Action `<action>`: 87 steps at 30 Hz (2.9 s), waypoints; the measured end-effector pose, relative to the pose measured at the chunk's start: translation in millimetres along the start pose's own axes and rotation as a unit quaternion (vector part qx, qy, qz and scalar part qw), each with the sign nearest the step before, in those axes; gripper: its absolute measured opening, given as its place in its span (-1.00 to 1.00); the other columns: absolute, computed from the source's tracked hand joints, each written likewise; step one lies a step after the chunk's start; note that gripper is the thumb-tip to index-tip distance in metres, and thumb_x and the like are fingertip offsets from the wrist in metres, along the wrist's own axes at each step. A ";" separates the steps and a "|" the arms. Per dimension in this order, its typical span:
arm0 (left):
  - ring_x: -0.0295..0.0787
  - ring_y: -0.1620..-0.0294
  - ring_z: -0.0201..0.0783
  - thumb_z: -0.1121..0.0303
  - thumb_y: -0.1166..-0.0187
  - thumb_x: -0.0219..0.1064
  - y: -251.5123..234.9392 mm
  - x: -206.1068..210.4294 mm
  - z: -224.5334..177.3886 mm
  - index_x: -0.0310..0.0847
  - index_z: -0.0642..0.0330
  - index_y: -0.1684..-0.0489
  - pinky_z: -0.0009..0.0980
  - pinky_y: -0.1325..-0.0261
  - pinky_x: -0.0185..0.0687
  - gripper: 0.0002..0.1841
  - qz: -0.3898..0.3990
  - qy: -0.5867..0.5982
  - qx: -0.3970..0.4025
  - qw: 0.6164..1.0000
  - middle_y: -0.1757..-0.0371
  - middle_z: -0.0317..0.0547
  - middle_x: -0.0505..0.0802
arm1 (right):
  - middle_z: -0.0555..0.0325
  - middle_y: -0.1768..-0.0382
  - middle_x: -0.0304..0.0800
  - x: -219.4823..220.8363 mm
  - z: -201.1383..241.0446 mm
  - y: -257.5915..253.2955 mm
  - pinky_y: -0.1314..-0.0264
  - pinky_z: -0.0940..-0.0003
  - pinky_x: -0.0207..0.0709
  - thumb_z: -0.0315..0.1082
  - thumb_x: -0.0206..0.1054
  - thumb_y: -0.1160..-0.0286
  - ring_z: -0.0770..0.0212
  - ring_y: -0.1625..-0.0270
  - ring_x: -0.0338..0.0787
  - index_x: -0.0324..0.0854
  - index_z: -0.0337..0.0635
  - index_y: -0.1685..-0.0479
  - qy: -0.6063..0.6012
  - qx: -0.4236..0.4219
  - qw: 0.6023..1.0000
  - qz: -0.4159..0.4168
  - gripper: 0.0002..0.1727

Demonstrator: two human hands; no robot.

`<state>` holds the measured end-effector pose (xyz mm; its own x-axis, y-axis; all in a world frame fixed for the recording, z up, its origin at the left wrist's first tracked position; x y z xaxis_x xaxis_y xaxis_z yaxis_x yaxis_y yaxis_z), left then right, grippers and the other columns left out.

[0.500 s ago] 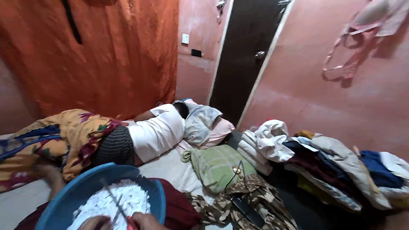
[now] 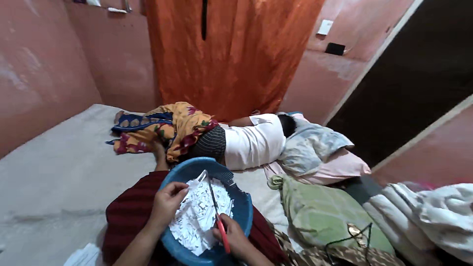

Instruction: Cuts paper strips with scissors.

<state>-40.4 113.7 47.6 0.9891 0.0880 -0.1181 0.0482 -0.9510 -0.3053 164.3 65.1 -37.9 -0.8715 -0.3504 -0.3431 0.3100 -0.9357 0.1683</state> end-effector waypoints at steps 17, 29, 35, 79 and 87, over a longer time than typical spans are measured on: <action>0.66 0.45 -0.51 0.47 -0.53 0.37 1.1 19.6 11.1 0.73 0.30 -0.06 -0.56 0.39 0.59 -0.79 0.110 -0.031 -0.074 0.991 0.22 -0.24 0.83 | 0.26 0.45 0.60 -6.2 -6.0 1.6 0.25 0.39 0.61 -0.10 0.27 -0.60 0.39 0.41 0.66 0.53 -0.26 0.08 -0.074 -0.007 0.997 -0.024 -0.66; 0.65 0.48 -0.50 0.50 -0.53 0.37 0.9 18.6 12.3 0.69 0.32 -0.04 -0.58 0.41 0.59 -0.80 0.099 0.006 -0.081 0.992 0.25 -0.24 0.80 | 0.29 0.44 0.60 -2.2 -5.2 1.7 0.25 0.43 0.58 -0.09 0.29 -0.54 0.43 0.40 0.64 0.52 -0.21 0.12 -0.065 0.007 0.998 0.001 -0.68; 0.71 0.41 -0.50 0.45 -0.43 0.45 4.1 31.6 15.0 0.59 0.30 -0.30 -0.55 0.32 0.62 -0.57 0.183 0.007 -0.110 0.977 0.28 -0.28 0.85 | 0.30 0.43 0.63 -9.4 -2.4 3.9 0.27 0.46 0.61 -0.17 0.20 -0.62 0.45 0.40 0.67 0.52 -0.25 0.07 -0.106 -0.016 0.993 -0.042 -0.72; 0.46 0.72 -0.58 0.63 -0.51 0.30 1.3 7.0 9.9 0.72 0.31 0.20 -0.68 0.63 0.39 -0.90 0.011 0.088 -0.122 0.989 0.47 -0.30 0.77 | 0.32 0.47 0.63 -9.5 -2.0 5.3 0.28 0.48 0.65 -0.19 0.15 -0.64 0.46 0.42 0.70 0.52 -0.24 0.16 -0.111 -0.024 0.993 -0.030 -0.74; 0.46 0.72 -0.57 0.66 -0.51 0.28 1.5 7.5 12.1 0.69 0.31 0.22 -0.67 0.64 0.40 -0.89 -0.001 0.109 -0.130 0.986 0.47 -0.28 0.76 | 0.33 0.34 0.64 -3.5 -6.2 2.0 0.19 0.50 0.62 -0.04 0.33 -0.39 0.49 0.33 0.69 0.50 -0.26 -0.01 -0.087 -0.012 0.996 0.012 -0.55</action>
<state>-34.7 116.5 34.9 0.9940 0.0507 0.0974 0.0558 -0.9972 -0.0503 170.4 64.2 -42.1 -0.9162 -0.3616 -0.1729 0.3381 -0.9289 0.1508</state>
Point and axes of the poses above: each hand's wrist, its own y-axis away from the middle knuckle, its own x-axis out of the palm, z = x × y, the point moved 10 cm from there along -y, towards the middle knuckle
